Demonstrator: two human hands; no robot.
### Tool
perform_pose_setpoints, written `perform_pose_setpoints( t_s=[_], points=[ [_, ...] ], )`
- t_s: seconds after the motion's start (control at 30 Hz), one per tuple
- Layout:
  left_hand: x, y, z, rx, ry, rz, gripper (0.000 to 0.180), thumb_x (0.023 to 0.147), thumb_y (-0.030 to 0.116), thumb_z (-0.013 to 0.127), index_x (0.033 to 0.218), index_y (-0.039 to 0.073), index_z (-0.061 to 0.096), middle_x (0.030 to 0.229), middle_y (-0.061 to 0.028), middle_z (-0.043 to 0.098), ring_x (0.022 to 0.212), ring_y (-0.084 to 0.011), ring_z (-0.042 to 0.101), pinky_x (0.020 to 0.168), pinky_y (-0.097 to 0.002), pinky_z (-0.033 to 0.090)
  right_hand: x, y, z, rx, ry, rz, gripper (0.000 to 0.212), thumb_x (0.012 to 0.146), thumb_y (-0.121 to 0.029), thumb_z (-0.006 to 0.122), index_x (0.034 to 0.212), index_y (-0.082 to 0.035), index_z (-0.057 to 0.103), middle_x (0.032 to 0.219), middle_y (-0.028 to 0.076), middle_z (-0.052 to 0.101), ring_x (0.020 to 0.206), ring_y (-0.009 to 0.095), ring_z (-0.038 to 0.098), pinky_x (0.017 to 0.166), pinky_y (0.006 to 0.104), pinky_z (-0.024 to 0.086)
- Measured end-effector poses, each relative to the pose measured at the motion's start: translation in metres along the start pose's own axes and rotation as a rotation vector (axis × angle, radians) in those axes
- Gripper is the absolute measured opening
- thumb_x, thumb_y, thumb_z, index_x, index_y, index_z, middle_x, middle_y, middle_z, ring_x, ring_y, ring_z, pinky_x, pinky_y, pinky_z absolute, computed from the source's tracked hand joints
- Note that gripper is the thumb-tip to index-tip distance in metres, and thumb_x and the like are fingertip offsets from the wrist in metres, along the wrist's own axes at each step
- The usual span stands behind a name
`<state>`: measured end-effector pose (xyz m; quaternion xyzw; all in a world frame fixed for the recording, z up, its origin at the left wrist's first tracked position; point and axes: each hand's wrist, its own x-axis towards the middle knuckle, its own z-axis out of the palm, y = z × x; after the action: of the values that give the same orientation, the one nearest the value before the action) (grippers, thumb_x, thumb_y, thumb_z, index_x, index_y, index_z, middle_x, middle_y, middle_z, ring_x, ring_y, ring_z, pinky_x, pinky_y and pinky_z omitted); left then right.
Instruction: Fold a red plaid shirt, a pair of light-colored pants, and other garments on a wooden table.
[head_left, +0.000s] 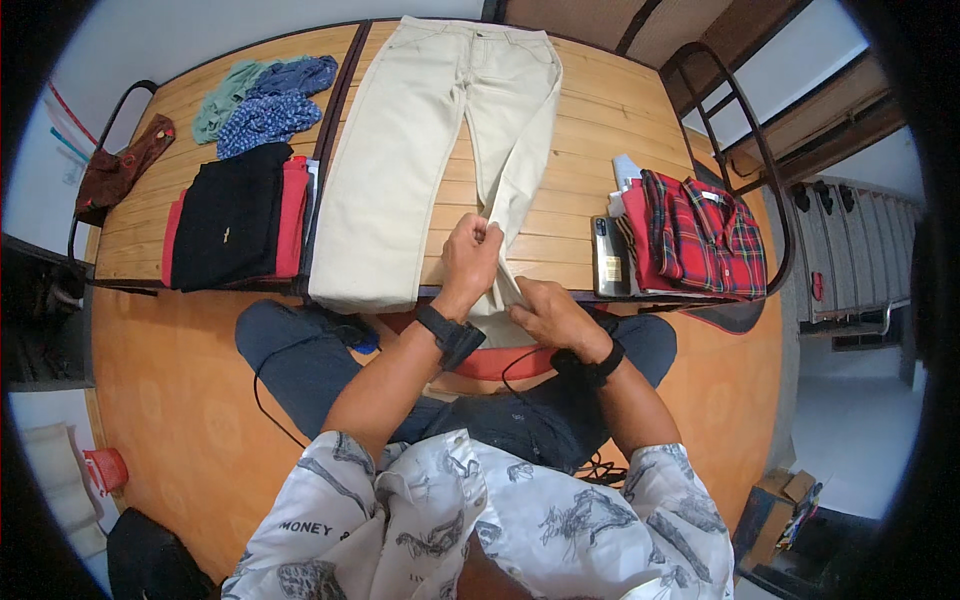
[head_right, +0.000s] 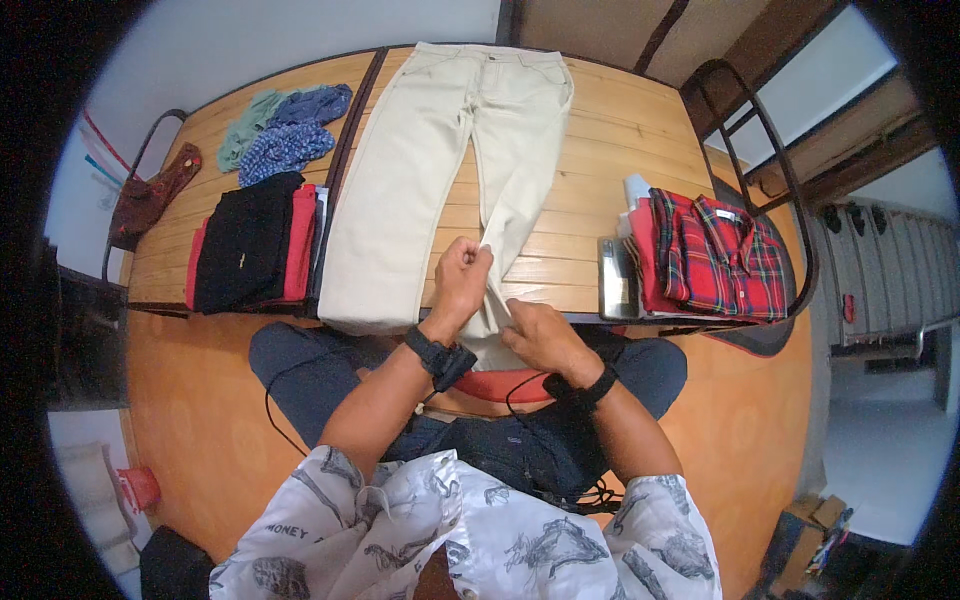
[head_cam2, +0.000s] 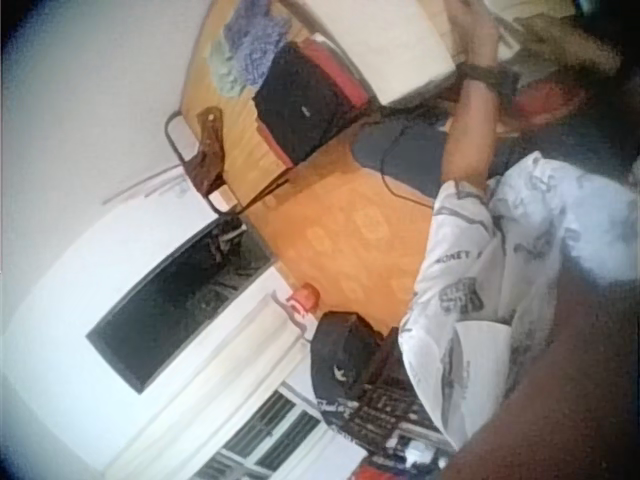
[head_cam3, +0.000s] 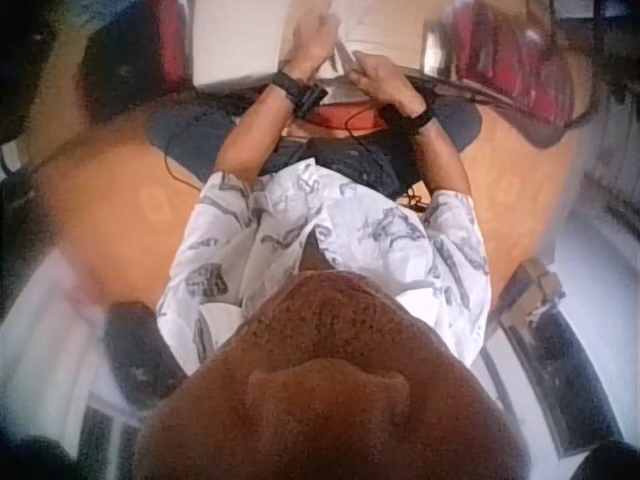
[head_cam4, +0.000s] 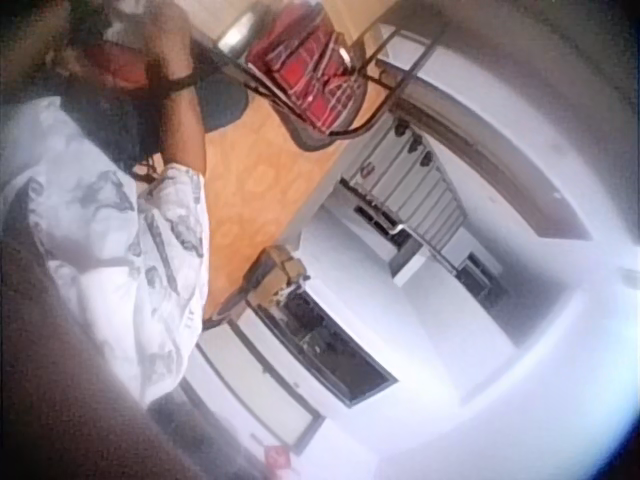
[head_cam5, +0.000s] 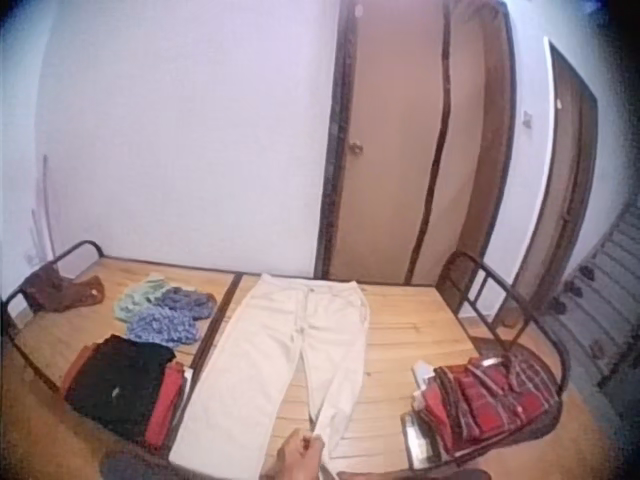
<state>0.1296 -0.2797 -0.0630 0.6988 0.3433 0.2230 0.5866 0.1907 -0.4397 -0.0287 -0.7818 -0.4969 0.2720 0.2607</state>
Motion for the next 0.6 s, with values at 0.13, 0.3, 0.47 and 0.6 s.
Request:
perform_pose_setpoints(
  t_s=[0.13,0.3,0.47,0.6],
  points=[
    [-0.015,0.011,-0.016,0.323,-0.167,0.089,0.035,0.082,0.030,0.068,0.099,-0.001,0.063,0.086,-0.0176,0.068,0.082,-0.0284,0.068,0.075,-0.0396,0.052,0.004,-0.014,0.009,0.051,0.029,-0.032,0.028,0.085,-0.017,0.063,0.101,0.005,0.056,0.094,0.032,0.064,0.093,0.050,0.062,0.081,0.0527,0.049],
    [-0.021,0.024,-0.051,0.389,-0.334,0.006,0.039,0.080,0.029,0.066,0.106,-0.001,0.062,0.093,-0.0213,0.069,0.089,-0.0374,0.068,0.082,-0.0435,0.053,0.012,-0.022,0.017,0.243,-0.059,-0.205,0.032,0.086,-0.018,0.065,0.108,0.004,0.059,0.095,0.031,0.065,0.092,0.047,0.065,0.081,0.0483,0.052],
    [-0.010,0.000,-0.071,0.121,-0.430,-0.011,0.026,0.083,0.017,0.063,0.103,-0.001,0.061,0.084,-0.0141,0.069,0.079,-0.0236,0.068,0.071,-0.0373,0.052,0.034,-0.033,-0.019,0.379,-0.333,-0.053,0.033,0.094,-0.031,0.067,0.105,-0.001,0.063,0.084,0.014,0.068,0.073,0.024,0.067,0.065,0.0364,0.052],
    [-0.008,-0.032,-0.069,-0.170,-0.526,-0.013,0.024,0.084,0.003,0.061,0.107,-0.001,0.059,0.092,-0.0062,0.066,0.081,-0.0122,0.062,0.071,-0.0289,0.051,0.082,0.011,-0.067,0.528,-0.238,0.202,0.033,0.095,-0.039,0.068,0.101,-0.007,0.066,0.083,0.002,0.064,0.068,0.012,0.063,0.058,0.0278,0.051]
  ],
)
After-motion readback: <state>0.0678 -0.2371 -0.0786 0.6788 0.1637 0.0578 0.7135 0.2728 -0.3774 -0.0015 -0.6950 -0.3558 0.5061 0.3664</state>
